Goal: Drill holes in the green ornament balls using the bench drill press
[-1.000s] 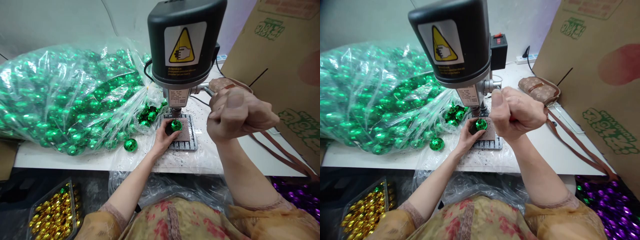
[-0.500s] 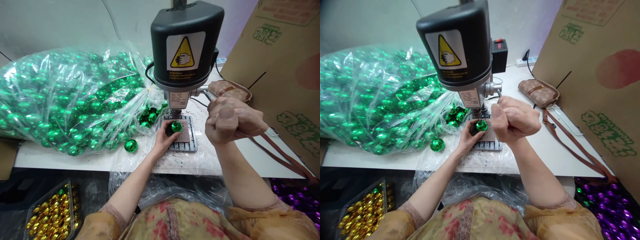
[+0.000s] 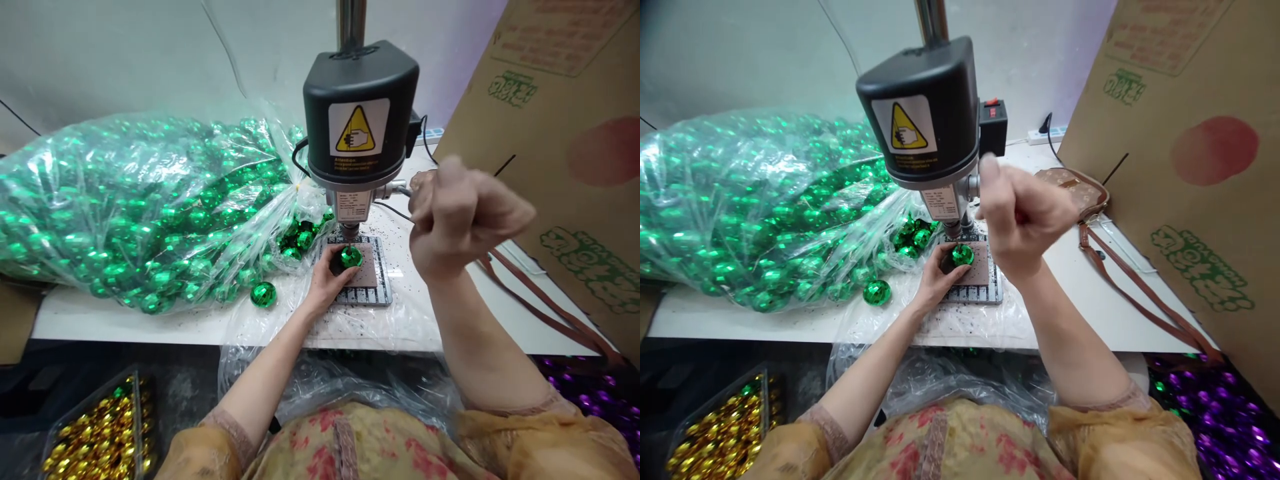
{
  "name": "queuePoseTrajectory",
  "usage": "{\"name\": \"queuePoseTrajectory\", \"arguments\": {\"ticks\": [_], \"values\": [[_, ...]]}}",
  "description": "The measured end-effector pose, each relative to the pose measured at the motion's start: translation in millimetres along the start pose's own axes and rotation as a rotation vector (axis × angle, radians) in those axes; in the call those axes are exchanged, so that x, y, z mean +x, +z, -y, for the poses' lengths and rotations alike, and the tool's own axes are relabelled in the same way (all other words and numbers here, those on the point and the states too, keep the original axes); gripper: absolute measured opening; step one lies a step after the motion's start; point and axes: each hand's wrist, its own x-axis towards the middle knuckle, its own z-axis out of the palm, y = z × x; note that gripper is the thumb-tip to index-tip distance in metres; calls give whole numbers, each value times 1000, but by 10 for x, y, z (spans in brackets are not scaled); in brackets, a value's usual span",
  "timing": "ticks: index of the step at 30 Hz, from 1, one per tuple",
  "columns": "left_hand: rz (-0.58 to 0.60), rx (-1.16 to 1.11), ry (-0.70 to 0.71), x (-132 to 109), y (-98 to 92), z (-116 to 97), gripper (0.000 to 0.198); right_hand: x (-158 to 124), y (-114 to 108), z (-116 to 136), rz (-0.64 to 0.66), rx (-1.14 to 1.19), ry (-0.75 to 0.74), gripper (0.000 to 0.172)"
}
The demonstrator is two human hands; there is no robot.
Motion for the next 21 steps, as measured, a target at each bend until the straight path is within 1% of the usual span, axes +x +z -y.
{"name": "queuePoseTrajectory", "arguments": {"ticks": [1,3,5,6,7,8,9,11,12,13,14,15,17,18,19,21], "values": [[-13,2,1,-3,-2,-15,47,85,54,49,-80,75,4,47],[-78,37,2,-55,-10,-64,45,231,146,107,-77,136,-1,42],[-170,90,12,-197,-25,-134,42,319,198,123,-57,162,-14,41],[-188,110,27,-305,-34,-173,41,340,209,123,-49,160,-4,43],[-171,122,57,-432,-41,-213,40,348,213,123,-51,158,3,43],[-109,123,102,-574,-48,-251,40,348,213,124,-53,158,2,44],[-15,121,165,-720,-52,-284,42,342,212,126,-55,161,-5,44],[191,172,343,-997,-58,-331,45,326,214,131,-65,166,-19,45],[271,233,446,-1114,-63,-345,47,321,218,130,-73,165,-17,45],[327,310,542,-1211,-73,-353,48,319,223,125,-80,164,-13,46],[357,385,622,-1288,-93,-358,49,319,228,115,-81,161,-10,46],[359,442,679,-1344,-123,-360,51,322,233,101,-94,161,-19,46],[302,480,729,-1402,-228,-362,56,330,240,69,-99,176,-58,46],[235,486,726,-1408,-302,-360,55,332,242,58,-112,188,-74,45],[136,506,702,-1400,-391,-355,51,332,243,53,-122,197,-83,44],[-130,615,583,-1351,-600,-326,36,326,242,68,-138,187,-48,44]]}}
